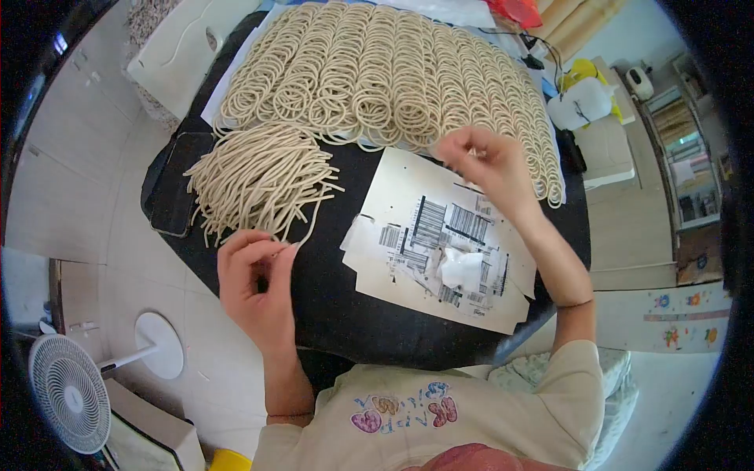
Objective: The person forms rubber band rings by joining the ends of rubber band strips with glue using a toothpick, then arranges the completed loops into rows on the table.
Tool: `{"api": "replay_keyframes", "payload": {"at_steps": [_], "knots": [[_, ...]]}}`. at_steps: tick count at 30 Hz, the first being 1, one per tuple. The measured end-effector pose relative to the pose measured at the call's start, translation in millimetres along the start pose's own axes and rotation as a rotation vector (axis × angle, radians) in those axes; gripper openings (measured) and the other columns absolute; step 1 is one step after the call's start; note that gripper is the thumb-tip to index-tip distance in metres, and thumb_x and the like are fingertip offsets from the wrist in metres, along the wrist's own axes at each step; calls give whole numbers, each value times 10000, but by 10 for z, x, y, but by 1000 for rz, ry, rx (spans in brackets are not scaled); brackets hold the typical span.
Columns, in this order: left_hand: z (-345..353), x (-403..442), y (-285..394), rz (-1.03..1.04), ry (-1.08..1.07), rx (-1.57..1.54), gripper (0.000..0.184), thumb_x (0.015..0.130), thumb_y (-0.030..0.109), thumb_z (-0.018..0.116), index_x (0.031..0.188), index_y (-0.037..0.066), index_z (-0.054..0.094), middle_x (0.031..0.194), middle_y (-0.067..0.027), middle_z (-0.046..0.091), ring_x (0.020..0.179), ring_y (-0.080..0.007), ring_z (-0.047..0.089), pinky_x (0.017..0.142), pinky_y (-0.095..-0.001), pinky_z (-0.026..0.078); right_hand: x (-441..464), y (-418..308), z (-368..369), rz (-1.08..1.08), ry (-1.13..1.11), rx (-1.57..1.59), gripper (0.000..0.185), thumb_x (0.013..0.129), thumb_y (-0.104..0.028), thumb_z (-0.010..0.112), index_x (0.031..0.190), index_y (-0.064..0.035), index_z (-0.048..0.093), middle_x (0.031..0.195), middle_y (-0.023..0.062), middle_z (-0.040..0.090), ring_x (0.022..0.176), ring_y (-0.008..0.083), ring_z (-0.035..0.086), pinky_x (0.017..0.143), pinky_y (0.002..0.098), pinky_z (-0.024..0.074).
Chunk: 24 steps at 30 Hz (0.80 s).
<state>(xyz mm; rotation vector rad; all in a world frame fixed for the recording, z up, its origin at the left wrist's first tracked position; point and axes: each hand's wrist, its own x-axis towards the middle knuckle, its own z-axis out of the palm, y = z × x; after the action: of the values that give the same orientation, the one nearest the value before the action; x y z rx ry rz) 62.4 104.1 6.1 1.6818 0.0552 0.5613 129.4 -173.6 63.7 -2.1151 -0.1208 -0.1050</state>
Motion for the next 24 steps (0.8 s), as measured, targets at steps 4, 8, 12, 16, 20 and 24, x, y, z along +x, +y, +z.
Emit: {"api": "replay_keyframes", "payload": {"at_steps": [4,8,12,16,20,24], "knots": [[-5,-187,245,-169,-61,-519,96,849,-25,609,928,-13,556,969,-199,631,671,-157,623,568,-200,489,-508,-282,148,-147,-343,59,247,820,-67,690,1059,-20,648,1040,59,653,943,141,620,825,281,502],[103,-488,556,-218,-427,-660,122,883,-55,550,1000,-33,527,913,-228,648,707,-213,666,565,-243,538,-813,-437,396,-535,-340,9,478,832,-10,649,1280,-64,490,1137,86,600,995,178,612,827,324,520],[221,-651,564,-164,-514,-731,206,891,-42,560,1091,-39,510,880,-205,657,721,-222,672,567,-251,542,-1028,-348,259,-126,-724,502,492,869,8,603,1325,-56,430,1051,76,601,996,172,610,814,317,521],[233,-684,567,-273,-505,-744,254,908,1,559,1150,-35,491,879,-184,668,725,-219,674,583,-249,540,-1022,-196,-68,-16,-590,554,280,873,-10,624,1149,-12,574,942,57,593,824,131,602,703,255,513],[360,-785,555,-328,-544,-671,244,908,7,564,1145,-32,521,890,-172,672,765,-210,677,619,-251,541,-1015,-54,-324,83,-533,917,129,809,-12,693,934,11,677,892,75,583,771,130,582,656,242,499],[520,-877,582,-399,-567,-638,154,906,14,575,1047,-40,601,904,-161,674,806,-204,676,647,-257,543,-1076,113,-424,60,-533,1059,114,759,-29,738,866,9,721,892,116,593,754,154,584,639,237,501]]}}
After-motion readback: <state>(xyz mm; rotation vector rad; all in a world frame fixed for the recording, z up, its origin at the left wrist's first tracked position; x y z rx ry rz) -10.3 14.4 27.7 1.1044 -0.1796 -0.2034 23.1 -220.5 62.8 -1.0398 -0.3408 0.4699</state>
